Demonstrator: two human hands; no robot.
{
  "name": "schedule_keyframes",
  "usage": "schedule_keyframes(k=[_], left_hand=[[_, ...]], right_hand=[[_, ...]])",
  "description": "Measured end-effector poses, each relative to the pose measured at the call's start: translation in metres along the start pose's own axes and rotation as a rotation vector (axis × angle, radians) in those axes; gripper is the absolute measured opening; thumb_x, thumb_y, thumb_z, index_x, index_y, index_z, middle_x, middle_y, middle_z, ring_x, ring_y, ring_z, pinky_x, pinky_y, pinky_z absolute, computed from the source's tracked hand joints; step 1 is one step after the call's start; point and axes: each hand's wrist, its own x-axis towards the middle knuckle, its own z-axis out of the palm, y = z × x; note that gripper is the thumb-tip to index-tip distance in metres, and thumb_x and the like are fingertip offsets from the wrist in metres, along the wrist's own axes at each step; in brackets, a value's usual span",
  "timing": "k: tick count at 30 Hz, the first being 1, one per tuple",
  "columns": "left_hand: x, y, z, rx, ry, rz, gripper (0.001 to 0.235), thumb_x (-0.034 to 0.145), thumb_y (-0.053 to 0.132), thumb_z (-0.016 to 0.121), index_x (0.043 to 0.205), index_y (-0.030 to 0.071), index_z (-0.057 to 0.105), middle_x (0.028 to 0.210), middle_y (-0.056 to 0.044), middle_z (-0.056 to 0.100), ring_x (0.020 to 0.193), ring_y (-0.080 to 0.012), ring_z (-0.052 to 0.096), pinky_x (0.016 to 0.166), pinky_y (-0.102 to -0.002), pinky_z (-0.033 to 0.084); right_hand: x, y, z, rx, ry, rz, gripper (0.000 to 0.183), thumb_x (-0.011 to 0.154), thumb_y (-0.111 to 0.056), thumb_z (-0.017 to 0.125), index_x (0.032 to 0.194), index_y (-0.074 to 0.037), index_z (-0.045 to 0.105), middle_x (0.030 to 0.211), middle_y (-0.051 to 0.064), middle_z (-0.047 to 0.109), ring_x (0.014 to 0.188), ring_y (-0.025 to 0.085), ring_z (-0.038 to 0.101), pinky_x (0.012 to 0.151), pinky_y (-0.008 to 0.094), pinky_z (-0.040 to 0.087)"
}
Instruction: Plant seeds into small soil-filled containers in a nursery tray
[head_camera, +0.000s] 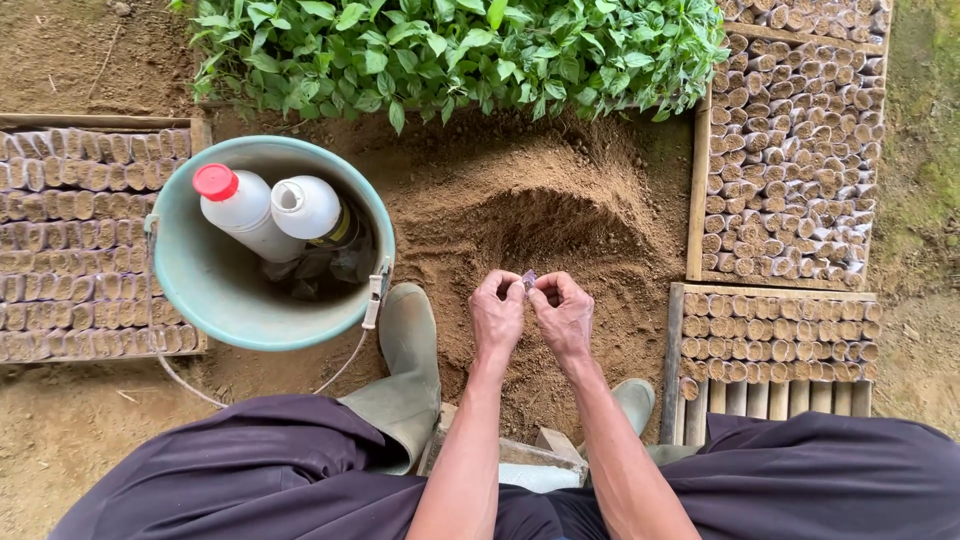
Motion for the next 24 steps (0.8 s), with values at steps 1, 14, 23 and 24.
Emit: schedule_keyframes(k=[1,14,23,24], left_hand=[[0.0,0.001,0.0,-0.018,0.011,-0.023,0.01,0.08,0.009,0.067,0.082,0.011,0.076,0.071,-0.009,0.071,0.069,-0.0179,0.065,0.063,-0.033,0.052],[0.003,-0.022,0.013,-0.073,-0.088,-0.056,0.02,0.076,0.012,0.066,0.092,0.005,0.076,0.075,-0.011,0.067,0.072,-0.02,0.062,0.065,-0.034,0.052],[-0.001,-0.007,0.012,0.055,-0.174,0.005,0.005,0.076,0.01,0.07,0.078,0.01,0.074,0.068,-0.008,0.063,0.065,-0.0204,0.062,0.062,-0.035,0.05],[-0.002,-0.005,0.012,0.054,-0.147,-0.001,0.006,0.077,0.007,0.068,0.078,0.01,0.074,0.067,-0.006,0.063,0.065,-0.0178,0.06,0.061,-0.032,0.048]], right_hand=[[-0.001,-0.002,0.0,-0.041,0.009,-0.012,0.011,0.079,-0.003,0.075,0.086,-0.012,0.074,0.067,0.004,0.068,0.056,0.008,0.06,0.051,0.024,0.049],[-0.005,0.001,-0.006,-0.065,0.092,-0.006,0.009,0.082,-0.003,0.074,0.086,-0.01,0.076,0.067,0.005,0.069,0.057,0.01,0.062,0.051,0.024,0.051],[-0.011,-0.009,-0.018,0.043,0.053,0.045,0.008,0.083,-0.002,0.074,0.09,-0.006,0.076,0.071,0.005,0.069,0.06,0.009,0.062,0.055,0.023,0.053],[-0.011,-0.006,-0.018,0.029,0.054,0.048,0.009,0.083,-0.002,0.074,0.09,-0.007,0.076,0.071,0.005,0.069,0.06,0.009,0.063,0.053,0.023,0.053]])
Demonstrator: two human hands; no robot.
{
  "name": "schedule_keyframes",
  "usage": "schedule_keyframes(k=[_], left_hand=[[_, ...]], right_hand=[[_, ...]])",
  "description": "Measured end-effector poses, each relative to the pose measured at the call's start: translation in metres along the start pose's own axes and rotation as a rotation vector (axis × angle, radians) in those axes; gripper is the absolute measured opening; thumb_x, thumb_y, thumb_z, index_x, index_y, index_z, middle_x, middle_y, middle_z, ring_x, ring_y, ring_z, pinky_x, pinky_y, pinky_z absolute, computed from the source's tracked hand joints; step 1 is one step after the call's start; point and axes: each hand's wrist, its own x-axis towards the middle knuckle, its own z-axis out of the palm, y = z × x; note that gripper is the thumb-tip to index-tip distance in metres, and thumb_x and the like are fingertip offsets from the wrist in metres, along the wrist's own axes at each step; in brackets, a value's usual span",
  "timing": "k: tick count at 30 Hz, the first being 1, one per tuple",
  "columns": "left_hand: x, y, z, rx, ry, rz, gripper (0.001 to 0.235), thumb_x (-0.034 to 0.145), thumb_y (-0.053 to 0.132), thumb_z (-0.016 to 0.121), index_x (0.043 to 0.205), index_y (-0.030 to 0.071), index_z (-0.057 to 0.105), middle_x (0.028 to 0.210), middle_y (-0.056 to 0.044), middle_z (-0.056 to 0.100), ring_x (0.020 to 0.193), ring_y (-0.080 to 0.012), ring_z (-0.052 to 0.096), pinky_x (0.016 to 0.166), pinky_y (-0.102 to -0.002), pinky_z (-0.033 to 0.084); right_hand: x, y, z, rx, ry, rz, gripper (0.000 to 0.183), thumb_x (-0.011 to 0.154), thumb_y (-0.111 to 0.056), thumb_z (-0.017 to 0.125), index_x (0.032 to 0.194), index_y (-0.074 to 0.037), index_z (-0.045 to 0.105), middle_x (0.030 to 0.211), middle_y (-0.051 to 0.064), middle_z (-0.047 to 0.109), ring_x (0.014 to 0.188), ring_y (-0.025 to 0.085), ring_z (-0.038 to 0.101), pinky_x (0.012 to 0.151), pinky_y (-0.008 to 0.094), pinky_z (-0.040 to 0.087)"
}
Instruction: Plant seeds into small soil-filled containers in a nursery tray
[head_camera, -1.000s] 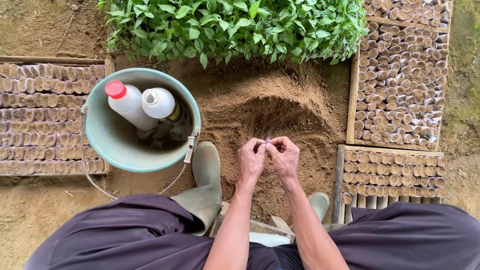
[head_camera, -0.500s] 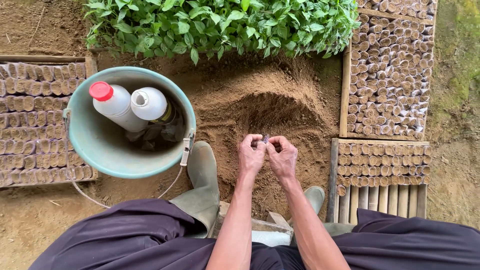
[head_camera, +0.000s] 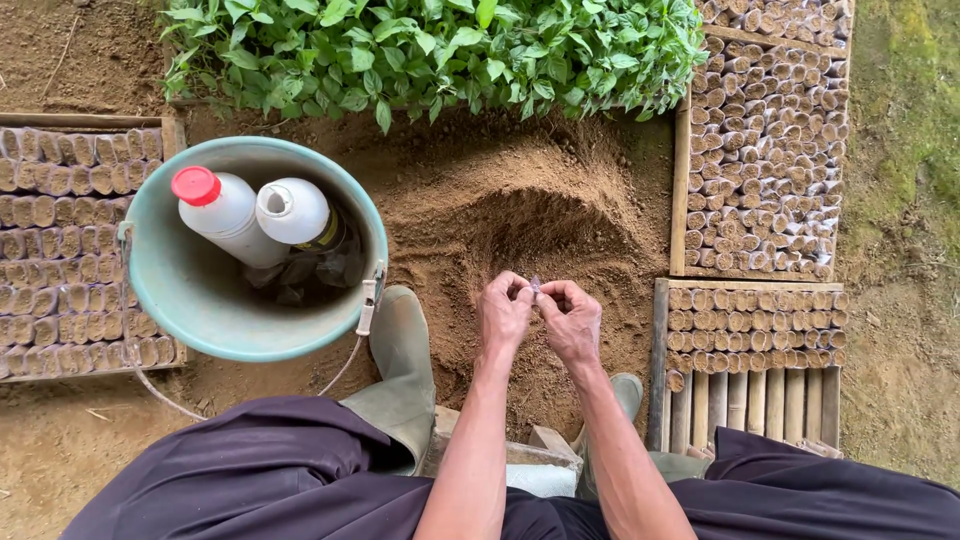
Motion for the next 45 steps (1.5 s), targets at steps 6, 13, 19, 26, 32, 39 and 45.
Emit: schedule_keyframes(k=[6,13,19,26,32,39,45], left_hand=[[-0.007,0.008,-0.003,0.149,0.048,-0.018,0.006,0.079,0.005,0.067,0.077,0.007,0.073,0.066,-0.013,0.068,0.065,-0.0293,0.065,0.061,-0.041,0.049],[0.004,-0.006,-0.007,0.239,0.107,-0.109,0.009,0.079,0.007,0.066,0.079,0.011,0.075,0.07,-0.014,0.074,0.07,-0.0336,0.072,0.062,-0.043,0.052],[0.022,-0.014,-0.009,0.168,0.231,-0.2,0.011,0.079,0.008,0.067,0.077,0.012,0.077,0.062,-0.009,0.071,0.064,-0.026,0.07,0.061,-0.037,0.052],[0.02,0.019,-0.027,0.15,0.269,-0.202,0.013,0.078,0.01,0.064,0.079,0.013,0.076,0.057,-0.006,0.07,0.06,-0.0186,0.068,0.061,-0.035,0.054],[0.014,0.025,-0.033,0.167,0.295,-0.068,0.016,0.084,0.0,0.063,0.085,0.006,0.077,0.065,-0.014,0.072,0.062,-0.0244,0.07,0.062,-0.036,0.054],[0.01,0.019,-0.033,0.214,0.289,0.122,0.012,0.088,-0.002,0.066,0.09,0.005,0.075,0.085,-0.015,0.07,0.082,-0.0288,0.07,0.076,-0.039,0.055],[0.003,0.017,-0.024,0.225,0.229,0.158,0.01,0.091,0.002,0.065,0.09,0.006,0.074,0.087,-0.012,0.068,0.081,-0.0243,0.068,0.071,-0.034,0.054]], right_hand=[[0.008,0.029,0.006,-0.232,0.059,-0.066,0.007,0.079,-0.008,0.073,0.084,-0.012,0.076,0.065,0.005,0.067,0.054,0.012,0.06,0.05,0.027,0.048],[0.014,0.02,0.022,-0.174,-0.03,-0.066,0.011,0.082,-0.008,0.069,0.087,-0.012,0.077,0.07,0.009,0.071,0.061,0.015,0.062,0.057,0.032,0.052],[0.06,0.046,0.047,-0.397,-0.038,-0.105,0.033,0.103,-0.015,0.057,0.133,-0.002,0.061,0.112,0.022,0.064,0.103,0.03,0.064,0.09,0.042,0.054],[0.041,0.026,0.084,-0.898,-0.15,-0.389,0.051,0.097,0.006,0.052,0.147,0.011,0.042,0.139,0.044,0.04,0.134,0.057,0.045,0.108,0.057,0.048],[0.031,0.096,0.082,-0.964,-0.423,-0.444,0.047,0.097,-0.001,0.051,0.144,-0.001,0.05,0.15,0.037,0.037,0.14,0.05,0.043,0.115,0.054,0.041],[0.032,0.132,0.065,-0.697,-0.337,-0.189,0.015,0.092,-0.014,0.062,0.103,-0.017,0.072,0.096,0.007,0.068,0.095,0.027,0.07,0.079,0.038,0.059],[0.018,0.05,0.029,0.497,-0.224,0.523,0.014,0.088,-0.017,0.077,0.09,-0.004,0.072,0.078,0.012,0.071,0.063,0.015,0.068,0.05,0.02,0.054]])
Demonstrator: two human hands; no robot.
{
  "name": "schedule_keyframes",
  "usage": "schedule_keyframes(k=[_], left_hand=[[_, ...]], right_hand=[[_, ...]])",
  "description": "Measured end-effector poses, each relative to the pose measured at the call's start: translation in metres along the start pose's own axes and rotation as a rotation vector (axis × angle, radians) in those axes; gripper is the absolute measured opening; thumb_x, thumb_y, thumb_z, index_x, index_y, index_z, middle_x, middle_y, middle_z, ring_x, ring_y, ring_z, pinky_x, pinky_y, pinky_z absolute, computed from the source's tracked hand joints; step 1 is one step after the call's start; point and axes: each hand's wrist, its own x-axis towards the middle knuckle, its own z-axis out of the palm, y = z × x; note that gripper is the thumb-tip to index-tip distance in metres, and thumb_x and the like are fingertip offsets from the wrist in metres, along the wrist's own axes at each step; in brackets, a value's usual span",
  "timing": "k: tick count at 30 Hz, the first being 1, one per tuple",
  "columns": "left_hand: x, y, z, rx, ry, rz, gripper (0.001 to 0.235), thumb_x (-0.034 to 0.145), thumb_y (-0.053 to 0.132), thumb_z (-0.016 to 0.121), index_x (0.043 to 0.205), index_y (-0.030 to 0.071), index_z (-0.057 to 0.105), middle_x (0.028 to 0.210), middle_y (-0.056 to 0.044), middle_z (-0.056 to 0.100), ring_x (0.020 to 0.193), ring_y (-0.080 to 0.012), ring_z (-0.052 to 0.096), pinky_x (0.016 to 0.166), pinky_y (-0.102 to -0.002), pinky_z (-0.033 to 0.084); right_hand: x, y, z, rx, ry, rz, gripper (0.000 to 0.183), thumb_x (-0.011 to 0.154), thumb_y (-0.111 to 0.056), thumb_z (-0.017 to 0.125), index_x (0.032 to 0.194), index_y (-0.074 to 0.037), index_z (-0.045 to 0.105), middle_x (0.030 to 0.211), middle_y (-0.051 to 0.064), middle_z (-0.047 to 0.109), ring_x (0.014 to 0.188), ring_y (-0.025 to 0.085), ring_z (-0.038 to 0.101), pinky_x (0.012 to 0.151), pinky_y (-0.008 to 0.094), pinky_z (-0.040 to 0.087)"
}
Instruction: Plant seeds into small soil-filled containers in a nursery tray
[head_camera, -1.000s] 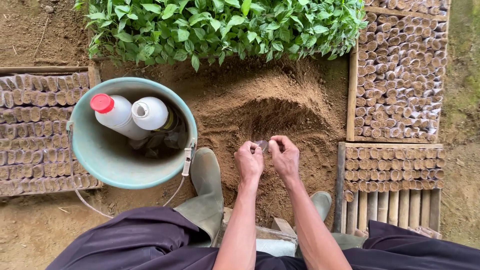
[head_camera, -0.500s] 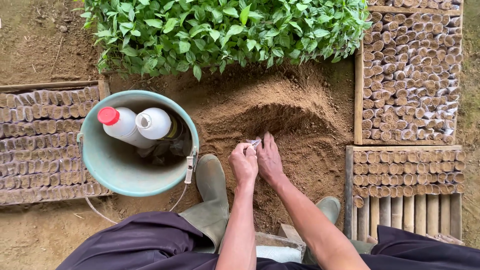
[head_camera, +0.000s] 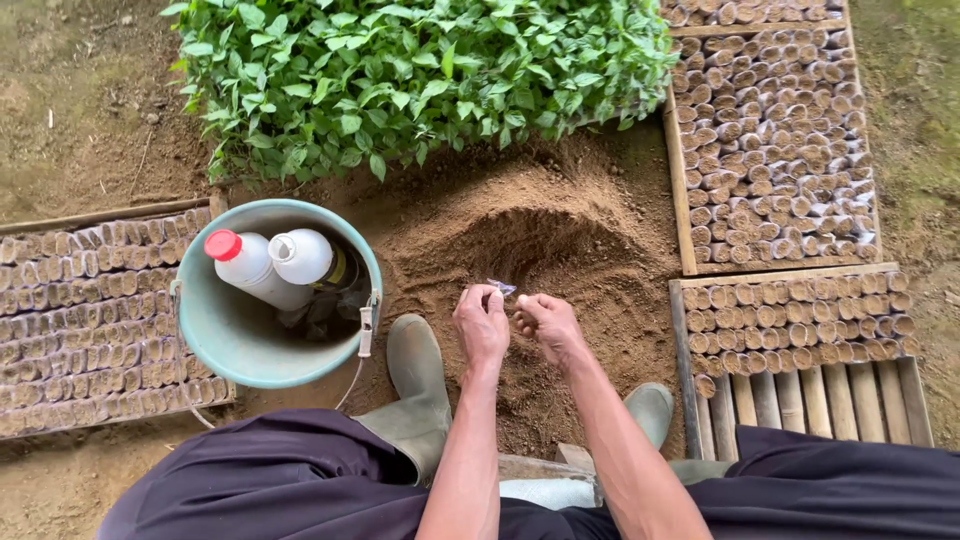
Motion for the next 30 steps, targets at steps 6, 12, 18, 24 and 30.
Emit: schedule_keyframes(k=[6,12,18,24,30], left_hand=[[-0.013,0.003,0.005,-0.052,-0.089,-0.006,0.01,0.093,0.003,0.064,0.091,0.005,0.073,0.088,-0.013,0.067,0.081,-0.024,0.068,0.065,-0.032,0.058],[-0.023,0.016,0.002,-0.086,-0.121,-0.01,0.008,0.091,0.003,0.066,0.089,0.002,0.073,0.084,-0.014,0.066,0.078,-0.0216,0.067,0.062,-0.032,0.059],[-0.025,0.001,0.014,-0.369,-0.079,-0.255,0.006,0.092,0.011,0.068,0.094,0.007,0.071,0.084,-0.007,0.064,0.077,-0.0153,0.061,0.065,-0.024,0.054],[-0.033,-0.004,0.022,-1.073,-0.221,-0.72,0.006,0.09,0.01,0.071,0.093,0.005,0.071,0.079,-0.012,0.076,0.068,-0.0191,0.075,0.065,-0.033,0.064],[-0.032,-0.02,0.039,-1.23,-0.287,-0.687,0.022,0.1,0.014,0.06,0.12,0.005,0.067,0.111,-0.017,0.077,0.097,-0.0242,0.075,0.076,-0.028,0.059]], right_hand=[[0.001,-0.005,0.0,0.078,-0.087,0.058,0.016,0.088,-0.021,0.078,0.086,-0.009,0.068,0.074,0.011,0.073,0.058,0.013,0.067,0.047,0.016,0.05],[-0.004,-0.009,-0.001,0.114,-0.053,0.07,0.013,0.083,-0.019,0.078,0.082,-0.011,0.069,0.067,0.008,0.072,0.053,0.01,0.065,0.045,0.014,0.047],[-0.027,-0.037,-0.009,0.146,-0.062,0.061,0.011,0.079,-0.014,0.078,0.079,-0.008,0.069,0.064,0.011,0.068,0.051,0.012,0.063,0.043,0.015,0.047],[-0.031,-0.038,-0.018,0.159,-0.078,0.053,0.011,0.08,-0.011,0.076,0.079,-0.006,0.067,0.064,0.012,0.066,0.049,0.013,0.063,0.042,0.016,0.048],[-0.06,-0.056,-0.014,0.057,-0.085,0.039,0.013,0.082,-0.012,0.077,0.08,-0.005,0.066,0.065,0.012,0.066,0.049,0.011,0.063,0.041,0.016,0.049]])
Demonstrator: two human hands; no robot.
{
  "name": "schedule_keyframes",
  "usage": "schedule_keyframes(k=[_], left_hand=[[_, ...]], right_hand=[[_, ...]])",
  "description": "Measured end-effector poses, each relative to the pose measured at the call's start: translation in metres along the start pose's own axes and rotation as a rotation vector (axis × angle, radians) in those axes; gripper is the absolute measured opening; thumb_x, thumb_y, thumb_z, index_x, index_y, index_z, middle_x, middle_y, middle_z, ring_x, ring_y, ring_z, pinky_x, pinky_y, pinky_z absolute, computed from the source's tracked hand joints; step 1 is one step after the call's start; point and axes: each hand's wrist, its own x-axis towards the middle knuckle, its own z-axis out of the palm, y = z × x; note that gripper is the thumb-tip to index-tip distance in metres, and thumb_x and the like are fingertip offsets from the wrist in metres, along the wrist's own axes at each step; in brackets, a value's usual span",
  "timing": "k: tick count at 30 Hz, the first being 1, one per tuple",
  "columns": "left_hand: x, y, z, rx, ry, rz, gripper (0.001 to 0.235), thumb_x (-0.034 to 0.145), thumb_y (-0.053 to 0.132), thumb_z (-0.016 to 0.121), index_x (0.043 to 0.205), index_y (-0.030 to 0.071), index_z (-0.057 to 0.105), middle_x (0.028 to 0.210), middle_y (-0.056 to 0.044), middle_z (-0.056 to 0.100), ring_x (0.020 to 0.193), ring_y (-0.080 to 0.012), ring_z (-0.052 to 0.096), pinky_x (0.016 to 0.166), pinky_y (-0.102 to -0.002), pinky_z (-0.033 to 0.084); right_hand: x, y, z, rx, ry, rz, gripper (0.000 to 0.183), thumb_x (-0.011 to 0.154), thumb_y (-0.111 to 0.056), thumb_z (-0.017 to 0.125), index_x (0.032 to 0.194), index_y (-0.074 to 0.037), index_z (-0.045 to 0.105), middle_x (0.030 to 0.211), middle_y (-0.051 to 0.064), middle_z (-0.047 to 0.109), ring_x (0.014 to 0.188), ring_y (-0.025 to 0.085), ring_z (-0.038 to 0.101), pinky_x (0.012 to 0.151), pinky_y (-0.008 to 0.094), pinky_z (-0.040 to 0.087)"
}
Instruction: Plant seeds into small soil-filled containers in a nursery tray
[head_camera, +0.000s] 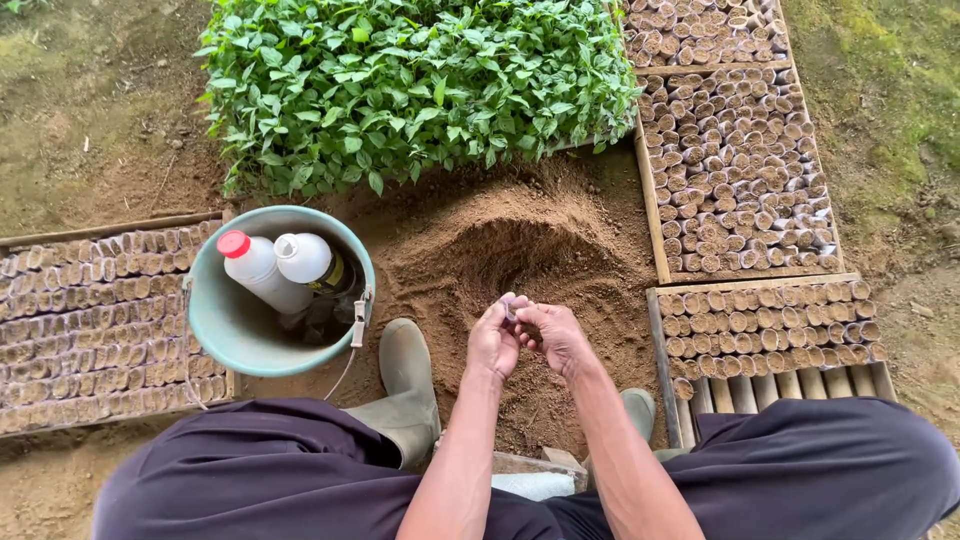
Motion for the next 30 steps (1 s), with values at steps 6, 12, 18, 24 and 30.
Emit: schedule_keyframes(k=[6,12,18,24,30], left_hand=[[0.022,0.0,-0.018,-0.119,0.029,-0.017,0.02,0.099,0.013,0.065,0.117,0.005,0.069,0.108,-0.022,0.076,0.095,-0.0354,0.076,0.08,-0.043,0.066],[0.021,0.0,-0.019,-0.119,0.047,-0.001,0.019,0.099,0.012,0.065,0.116,0.003,0.068,0.105,-0.023,0.076,0.094,-0.0353,0.076,0.081,-0.045,0.067],[0.021,0.002,-0.016,-0.041,0.054,0.028,0.021,0.099,0.015,0.065,0.117,0.005,0.068,0.103,-0.021,0.076,0.082,-0.0286,0.077,0.073,-0.039,0.069],[0.007,0.01,-0.006,-0.039,0.064,0.034,0.02,0.1,0.013,0.064,0.116,0.004,0.068,0.104,-0.022,0.076,0.085,-0.0295,0.077,0.073,-0.04,0.069],[0.015,0.008,-0.011,-0.018,0.062,0.047,0.021,0.1,0.014,0.063,0.118,0.003,0.067,0.104,-0.021,0.076,0.082,-0.0271,0.077,0.073,-0.039,0.069]], right_hand=[[-0.011,-0.011,-0.004,-0.106,0.054,-0.079,0.015,0.087,-0.013,0.077,0.089,-0.002,0.069,0.077,0.015,0.071,0.058,0.015,0.068,0.049,0.019,0.056],[-0.025,-0.03,0.006,-0.106,0.026,-0.164,0.017,0.094,-0.013,0.072,0.101,0.002,0.072,0.097,0.021,0.074,0.081,0.021,0.071,0.071,0.03,0.063],[-0.021,-0.024,0.014,-0.126,-0.017,-0.211,0.021,0.098,-0.012,0.066,0.111,0.004,0.074,0.113,0.02,0.074,0.101,0.02,0.067,0.087,0.038,0.061],[-0.02,-0.024,0.017,-0.12,-0.034,-0.226,0.023,0.1,-0.009,0.063,0.114,0.007,0.073,0.115,0.023,0.073,0.105,0.022,0.066,0.091,0.042,0.06],[-0.024,-0.028,0.021,-0.122,-0.046,-0.224,0.023,0.1,-0.007,0.06,0.111,0.008,0.074,0.11,0.022,0.073,0.102,0.023,0.068,0.091,0.043,0.06]])
